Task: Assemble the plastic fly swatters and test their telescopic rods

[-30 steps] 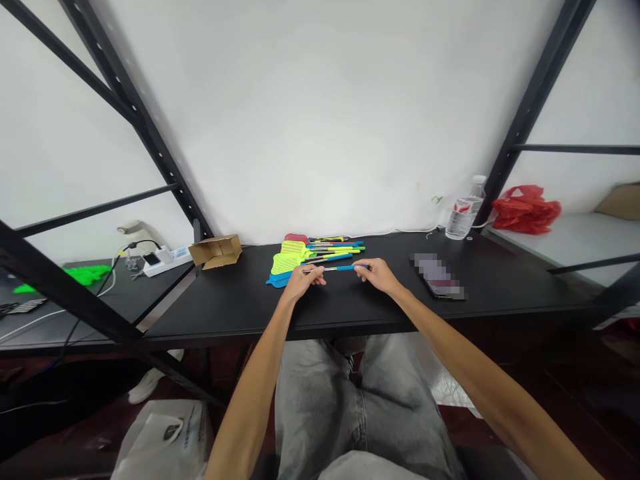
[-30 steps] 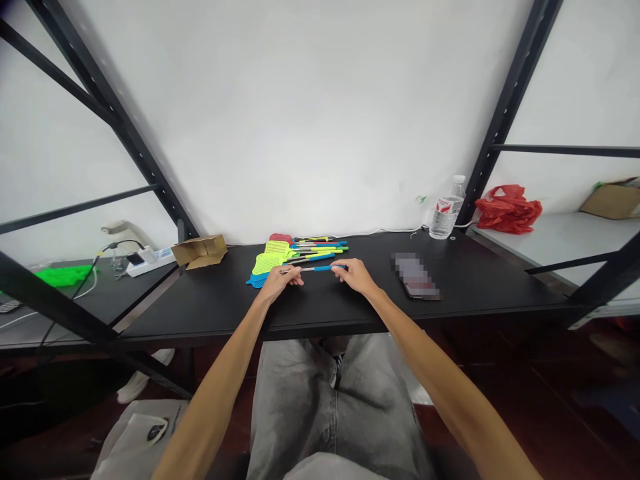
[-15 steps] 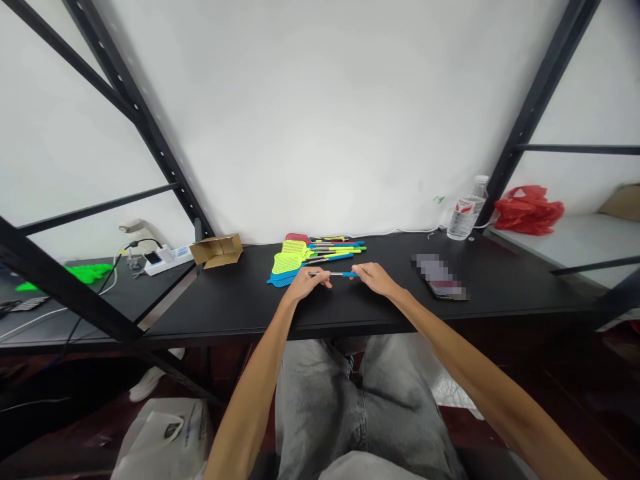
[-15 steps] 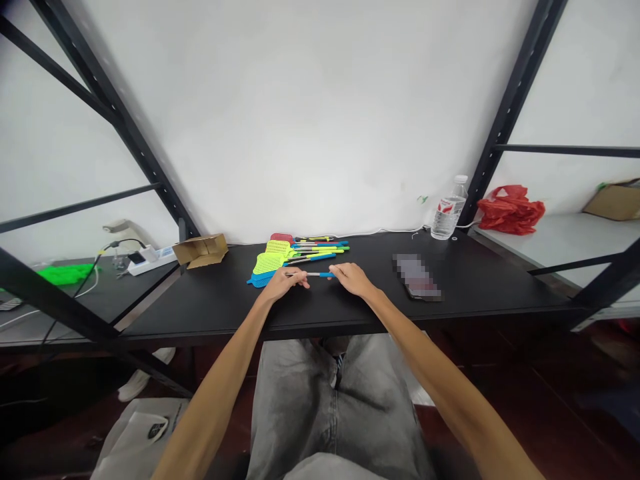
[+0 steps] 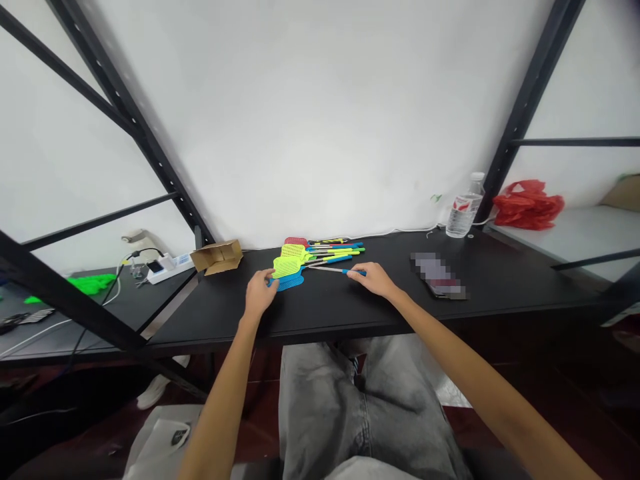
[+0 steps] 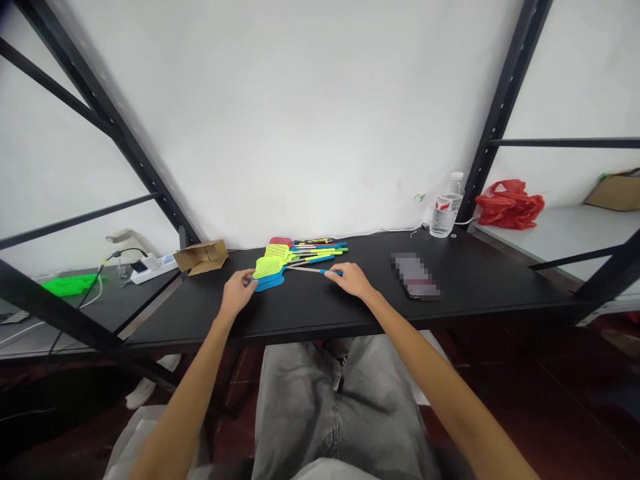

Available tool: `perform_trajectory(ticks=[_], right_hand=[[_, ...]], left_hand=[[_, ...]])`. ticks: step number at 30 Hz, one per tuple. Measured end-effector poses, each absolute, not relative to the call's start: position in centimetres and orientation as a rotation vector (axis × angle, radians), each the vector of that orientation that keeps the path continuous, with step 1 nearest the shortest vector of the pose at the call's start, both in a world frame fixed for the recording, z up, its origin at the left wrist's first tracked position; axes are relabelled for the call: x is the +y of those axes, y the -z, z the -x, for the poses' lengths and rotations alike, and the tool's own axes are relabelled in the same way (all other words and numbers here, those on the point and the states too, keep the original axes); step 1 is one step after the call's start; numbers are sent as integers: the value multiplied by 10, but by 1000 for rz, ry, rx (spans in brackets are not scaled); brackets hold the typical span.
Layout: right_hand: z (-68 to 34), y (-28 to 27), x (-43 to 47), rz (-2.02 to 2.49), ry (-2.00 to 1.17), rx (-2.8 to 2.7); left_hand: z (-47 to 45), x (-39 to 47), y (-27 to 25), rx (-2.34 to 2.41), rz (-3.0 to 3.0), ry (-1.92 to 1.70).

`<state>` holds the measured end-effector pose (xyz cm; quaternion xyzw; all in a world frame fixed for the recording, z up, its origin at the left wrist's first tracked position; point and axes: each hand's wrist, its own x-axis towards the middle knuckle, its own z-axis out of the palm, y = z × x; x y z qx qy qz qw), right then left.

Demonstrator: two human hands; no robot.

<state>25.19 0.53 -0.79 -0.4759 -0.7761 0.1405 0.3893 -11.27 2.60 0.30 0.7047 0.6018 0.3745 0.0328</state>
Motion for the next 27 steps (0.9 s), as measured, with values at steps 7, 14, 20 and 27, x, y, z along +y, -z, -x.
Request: perform_trajectory(ticks=[7,14,20,27], right_hand=[[-252,9,7,1213,-367,-1959],[-252,9,7,1213,-372,-1952],[-251,8,8,1220,-399,-1904],[-252,5,7,1217,-445,-1829]], left_hand=[[145,37,1,2005,-2324,-685],[135,30,-11,2113,-2230,-638],[128,20,-23,2145,-2362,-698],[132,9,-55,1971,-2673,-747]])
